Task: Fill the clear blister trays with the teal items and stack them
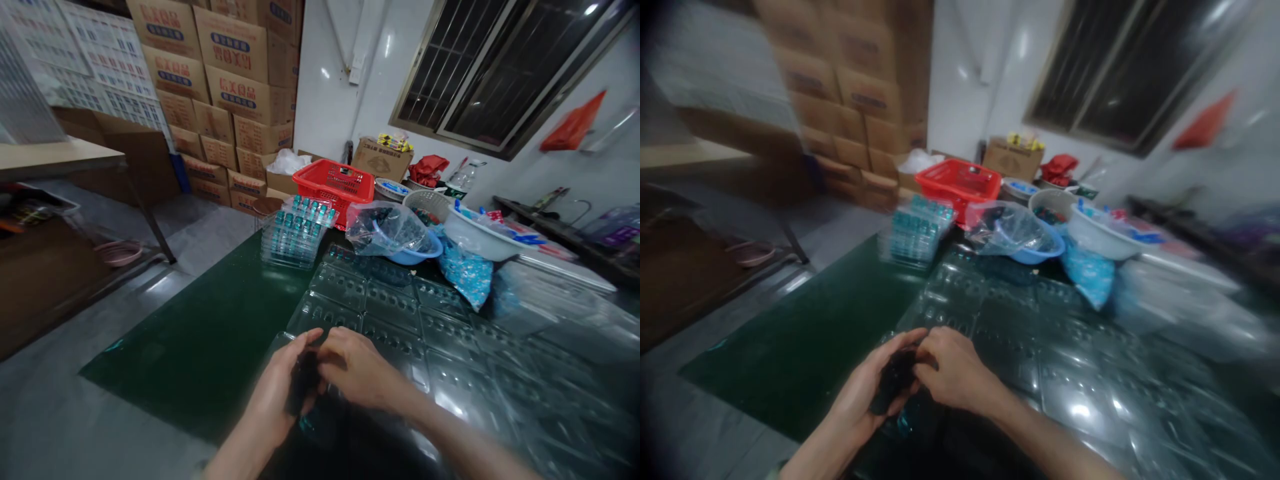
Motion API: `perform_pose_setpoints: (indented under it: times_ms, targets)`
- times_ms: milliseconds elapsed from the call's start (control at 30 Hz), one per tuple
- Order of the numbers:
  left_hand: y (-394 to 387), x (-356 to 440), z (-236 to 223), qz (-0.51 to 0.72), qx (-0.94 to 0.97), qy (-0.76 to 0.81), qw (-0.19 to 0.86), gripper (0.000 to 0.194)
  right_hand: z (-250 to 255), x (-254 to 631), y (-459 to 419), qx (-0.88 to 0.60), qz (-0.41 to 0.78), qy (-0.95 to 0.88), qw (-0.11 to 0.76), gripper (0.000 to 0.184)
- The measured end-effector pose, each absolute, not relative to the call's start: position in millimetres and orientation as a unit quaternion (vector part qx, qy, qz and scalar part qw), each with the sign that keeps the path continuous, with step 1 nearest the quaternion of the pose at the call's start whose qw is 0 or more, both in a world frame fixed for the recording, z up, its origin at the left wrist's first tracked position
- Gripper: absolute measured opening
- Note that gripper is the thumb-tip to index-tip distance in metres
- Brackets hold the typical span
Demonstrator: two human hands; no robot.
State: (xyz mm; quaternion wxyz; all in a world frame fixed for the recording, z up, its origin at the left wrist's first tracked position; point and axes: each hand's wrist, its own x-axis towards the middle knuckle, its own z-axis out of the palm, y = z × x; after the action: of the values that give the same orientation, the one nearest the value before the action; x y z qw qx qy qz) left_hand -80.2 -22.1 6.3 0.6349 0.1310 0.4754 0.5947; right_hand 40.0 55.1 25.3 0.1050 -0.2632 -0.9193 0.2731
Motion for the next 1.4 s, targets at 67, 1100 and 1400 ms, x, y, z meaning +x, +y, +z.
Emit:
perform_pose_setpoints:
  times_ms: [67,1100,1400]
  targets:
    - [-21.2,-78.2,7.2,0.588,0.127,0.469,0.647,0.042,21.9,42.2,52.7,-0.280,0.268,-0.914,0.119,0.013]
    - [-12.9,-72.5,-1.4,0.602,0.173,0.523,0.579,0.029,18.5,49.3,48.3,-0.328,0.420,-0.789,0.305,0.011]
    - [-13.5,-72.0,5.6,0.577,0.214,0.517,0.595,0.028,7.0,49.2,54.8,-0.340,0.665,-0.612,0.261,0.017]
